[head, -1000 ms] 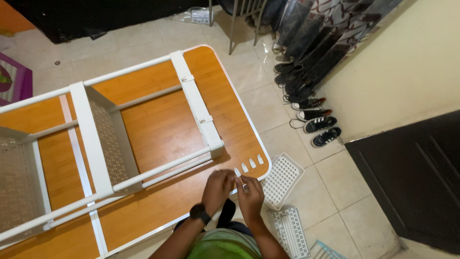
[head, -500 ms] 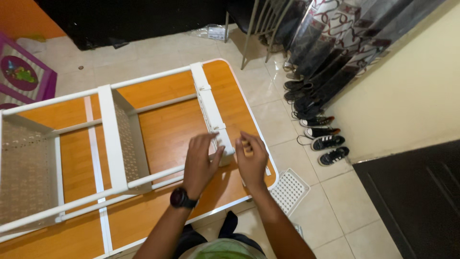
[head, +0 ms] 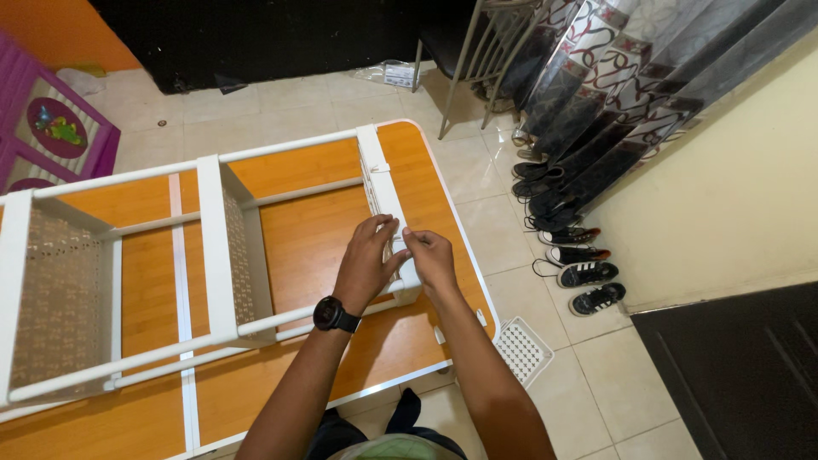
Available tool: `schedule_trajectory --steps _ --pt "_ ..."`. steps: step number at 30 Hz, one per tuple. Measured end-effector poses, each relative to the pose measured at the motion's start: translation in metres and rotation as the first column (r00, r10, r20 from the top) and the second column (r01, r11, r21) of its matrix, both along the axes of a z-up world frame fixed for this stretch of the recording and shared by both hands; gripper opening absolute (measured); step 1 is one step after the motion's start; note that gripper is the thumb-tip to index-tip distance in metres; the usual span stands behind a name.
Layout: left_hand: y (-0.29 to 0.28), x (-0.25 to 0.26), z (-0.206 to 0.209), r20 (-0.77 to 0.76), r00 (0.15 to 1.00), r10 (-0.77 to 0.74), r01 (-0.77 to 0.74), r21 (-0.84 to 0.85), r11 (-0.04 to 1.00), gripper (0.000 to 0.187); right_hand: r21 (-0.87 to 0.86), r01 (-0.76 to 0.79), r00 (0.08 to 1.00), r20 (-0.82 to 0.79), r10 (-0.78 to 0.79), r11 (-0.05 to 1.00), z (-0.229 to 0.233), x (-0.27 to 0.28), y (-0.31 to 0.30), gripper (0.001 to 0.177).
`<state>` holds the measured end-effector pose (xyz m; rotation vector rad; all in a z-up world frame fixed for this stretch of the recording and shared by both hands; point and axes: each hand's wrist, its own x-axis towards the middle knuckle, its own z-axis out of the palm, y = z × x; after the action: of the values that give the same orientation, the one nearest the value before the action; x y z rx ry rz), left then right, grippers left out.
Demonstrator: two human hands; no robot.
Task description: The person assembles a white plastic shoe rack by placing small black feet into trays, stacking the trays, and attaching white plastic clips to the frame. The person works at a wooden table in a room with a pink storage unit and a mop nearby.
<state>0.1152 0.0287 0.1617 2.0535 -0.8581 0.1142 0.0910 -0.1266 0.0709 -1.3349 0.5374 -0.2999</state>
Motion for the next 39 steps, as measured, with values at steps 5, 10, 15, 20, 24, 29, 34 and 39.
schedule_trajectory --steps 5,10,15,20,24,29,34,39 --pt "0.001 0.000 -0.002 -0.011 1.000 0.006 -0.006 -0.010 1.000 0.056 -0.048 0.066 0.998 -0.022 -0.067 0.997 0.006 0.000 0.008 0.032" --pt "0.001 -0.001 -0.006 -0.008 1.000 0.014 -0.014 -0.028 0.999 0.054 -0.181 0.127 0.991 -0.019 -0.133 0.975 0.011 -0.001 0.015 0.033" --pt "0.001 -0.001 -0.008 -0.024 1.000 0.020 -0.020 -0.020 1.000 0.055 -0.283 0.141 0.986 -0.045 -0.160 0.949 0.016 -0.001 0.015 0.035" --pt "0.001 -0.003 -0.005 -0.039 0.999 0.024 -0.024 -0.010 1.000 0.057 -0.336 0.160 0.980 -0.060 -0.191 0.928 0.018 -0.002 0.015 0.034" --pt "0.000 -0.003 -0.004 -0.025 0.999 0.023 -0.023 -0.008 1.000 0.056 -0.343 0.155 0.980 -0.061 -0.187 0.927 0.013 -0.001 0.014 0.035" --pt "0.001 -0.003 -0.006 -0.017 1.000 0.024 -0.024 0.006 1.000 0.056 -0.272 0.195 0.980 0.024 -0.196 0.942 0.001 0.002 0.011 0.036" --pt "-0.001 -0.002 -0.007 -0.013 0.999 0.034 -0.033 0.026 0.999 0.057 -0.328 0.248 0.967 0.022 -0.255 0.911 0.000 0.002 0.010 0.035" --pt "0.000 -0.003 -0.003 0.018 0.999 0.037 -0.038 0.030 0.999 0.053 -0.353 0.256 0.963 0.010 -0.270 0.900 0.009 -0.002 0.011 0.035"
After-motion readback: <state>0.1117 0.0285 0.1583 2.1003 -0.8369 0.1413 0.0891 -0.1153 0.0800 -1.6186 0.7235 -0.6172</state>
